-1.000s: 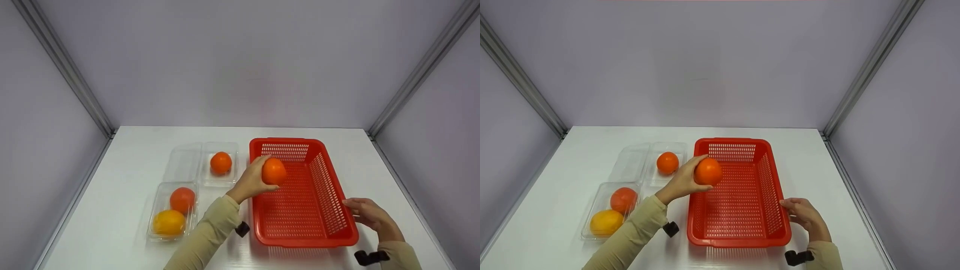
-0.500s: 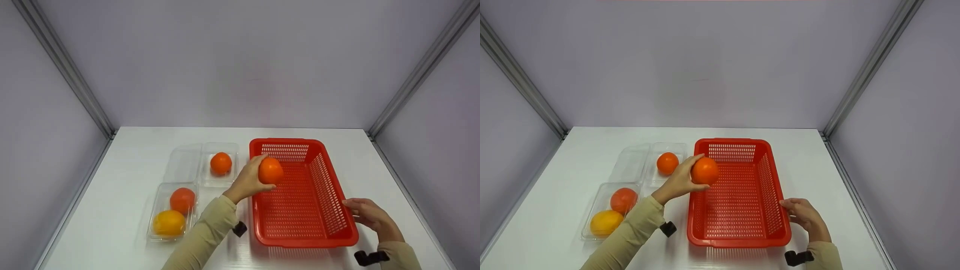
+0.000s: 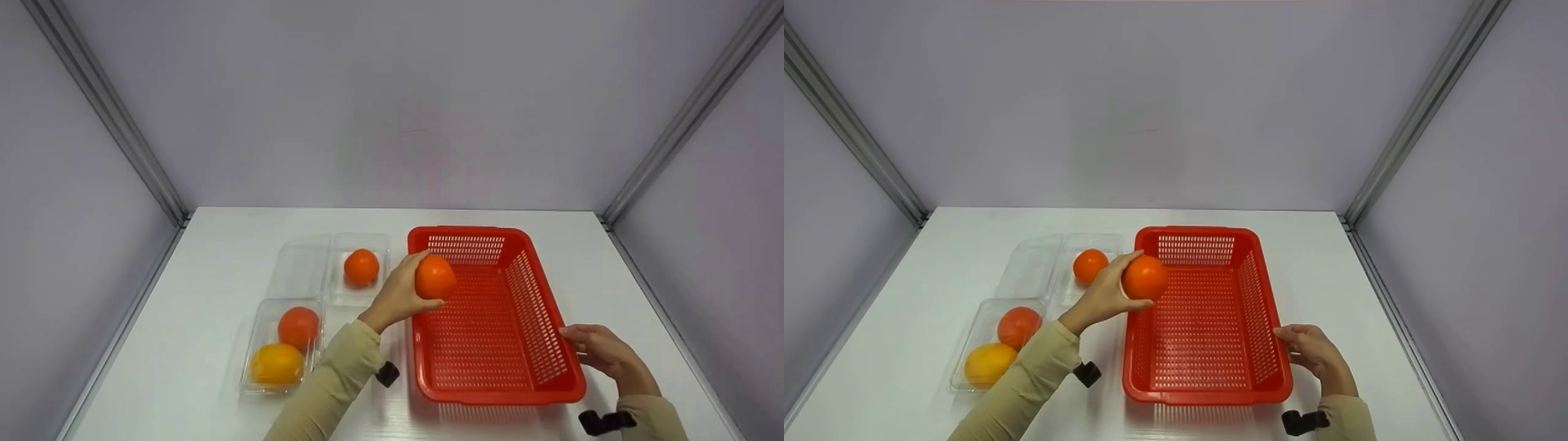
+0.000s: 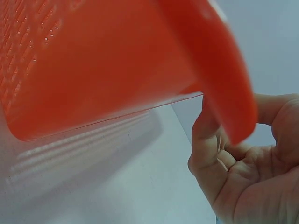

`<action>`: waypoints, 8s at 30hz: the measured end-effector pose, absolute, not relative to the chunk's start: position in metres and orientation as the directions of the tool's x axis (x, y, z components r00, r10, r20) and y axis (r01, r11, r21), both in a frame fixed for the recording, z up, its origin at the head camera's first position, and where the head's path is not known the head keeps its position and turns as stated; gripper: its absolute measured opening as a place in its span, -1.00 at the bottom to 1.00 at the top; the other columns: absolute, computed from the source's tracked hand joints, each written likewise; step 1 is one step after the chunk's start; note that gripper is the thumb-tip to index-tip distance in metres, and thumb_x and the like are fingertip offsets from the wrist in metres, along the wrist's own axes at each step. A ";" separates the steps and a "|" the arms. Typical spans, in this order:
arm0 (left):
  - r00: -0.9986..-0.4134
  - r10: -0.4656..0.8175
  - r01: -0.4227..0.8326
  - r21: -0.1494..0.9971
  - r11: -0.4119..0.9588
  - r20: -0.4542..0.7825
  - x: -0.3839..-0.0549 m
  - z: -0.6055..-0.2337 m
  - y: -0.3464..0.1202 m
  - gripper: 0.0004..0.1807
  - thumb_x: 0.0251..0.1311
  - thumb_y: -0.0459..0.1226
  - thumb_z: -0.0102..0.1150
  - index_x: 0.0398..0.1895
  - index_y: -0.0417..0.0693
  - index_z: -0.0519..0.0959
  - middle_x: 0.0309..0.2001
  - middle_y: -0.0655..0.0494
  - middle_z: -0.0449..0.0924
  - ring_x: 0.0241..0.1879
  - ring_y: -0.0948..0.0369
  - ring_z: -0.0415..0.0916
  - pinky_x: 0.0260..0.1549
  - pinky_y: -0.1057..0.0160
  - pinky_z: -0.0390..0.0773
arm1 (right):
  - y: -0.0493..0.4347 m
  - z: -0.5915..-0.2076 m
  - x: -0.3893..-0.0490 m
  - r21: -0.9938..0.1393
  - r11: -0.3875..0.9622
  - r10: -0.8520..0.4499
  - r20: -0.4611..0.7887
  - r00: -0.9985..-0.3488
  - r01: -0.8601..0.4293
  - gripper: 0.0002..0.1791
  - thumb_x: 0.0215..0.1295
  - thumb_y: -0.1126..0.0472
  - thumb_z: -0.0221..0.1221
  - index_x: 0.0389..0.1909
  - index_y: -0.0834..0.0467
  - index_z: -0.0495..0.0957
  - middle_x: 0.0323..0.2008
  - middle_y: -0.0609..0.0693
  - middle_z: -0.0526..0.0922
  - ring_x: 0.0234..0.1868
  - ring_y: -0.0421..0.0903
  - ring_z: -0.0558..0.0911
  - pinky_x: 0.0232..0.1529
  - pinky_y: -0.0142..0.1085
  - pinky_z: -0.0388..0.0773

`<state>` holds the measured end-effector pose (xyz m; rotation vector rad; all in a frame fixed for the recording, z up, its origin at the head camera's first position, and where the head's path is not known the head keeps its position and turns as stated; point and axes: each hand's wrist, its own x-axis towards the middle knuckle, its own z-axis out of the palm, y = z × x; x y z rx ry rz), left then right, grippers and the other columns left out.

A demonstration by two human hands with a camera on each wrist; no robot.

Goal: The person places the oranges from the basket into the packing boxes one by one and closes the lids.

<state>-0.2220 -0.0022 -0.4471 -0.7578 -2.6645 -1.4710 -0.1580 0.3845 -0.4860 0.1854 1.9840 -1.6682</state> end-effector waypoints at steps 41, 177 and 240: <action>-0.927 0.318 0.323 0.855 0.407 0.198 -0.222 -0.467 -0.026 0.00 -0.18 -0.21 0.49 0.39 -0.27 0.21 0.34 -0.24 0.34 0.27 -0.15 0.39 0.26 -0.17 0.40 | 0.387 -0.488 -0.157 -0.888 0.213 -0.263 -0.454 -0.851 0.408 -0.65 0.46 0.07 -0.02 0.01 0.21 0.57 -0.21 -0.22 0.72 -0.13 -0.24 0.69 -0.06 -0.32 0.65; -0.999 0.006 0.049 0.880 0.473 0.052 -0.197 -0.479 -0.123 -0.06 -0.16 -0.27 0.49 0.35 -0.28 0.24 0.27 -0.26 0.38 0.18 -0.16 0.41 0.26 -0.19 0.39 | 0.324 -0.445 -0.132 -0.720 0.611 0.222 -0.242 -0.945 0.328 -0.46 0.41 0.04 0.05 0.05 0.50 0.41 -0.39 0.03 0.57 -0.40 -0.20 0.51 -0.41 -0.41 0.54; -0.997 -0.077 -0.017 0.885 0.464 0.021 -0.228 -0.503 -0.114 -0.12 -0.15 -0.35 0.43 0.31 -0.38 0.24 0.19 -0.32 0.43 0.15 -0.16 0.43 0.25 -0.15 0.38 | 0.239 -0.472 -0.139 -0.818 0.540 0.053 -0.199 -0.979 0.196 -0.77 0.38 0.23 0.09 -0.22 0.37 0.54 -0.53 -0.01 0.54 -0.50 -0.16 0.55 -0.46 -0.33 0.58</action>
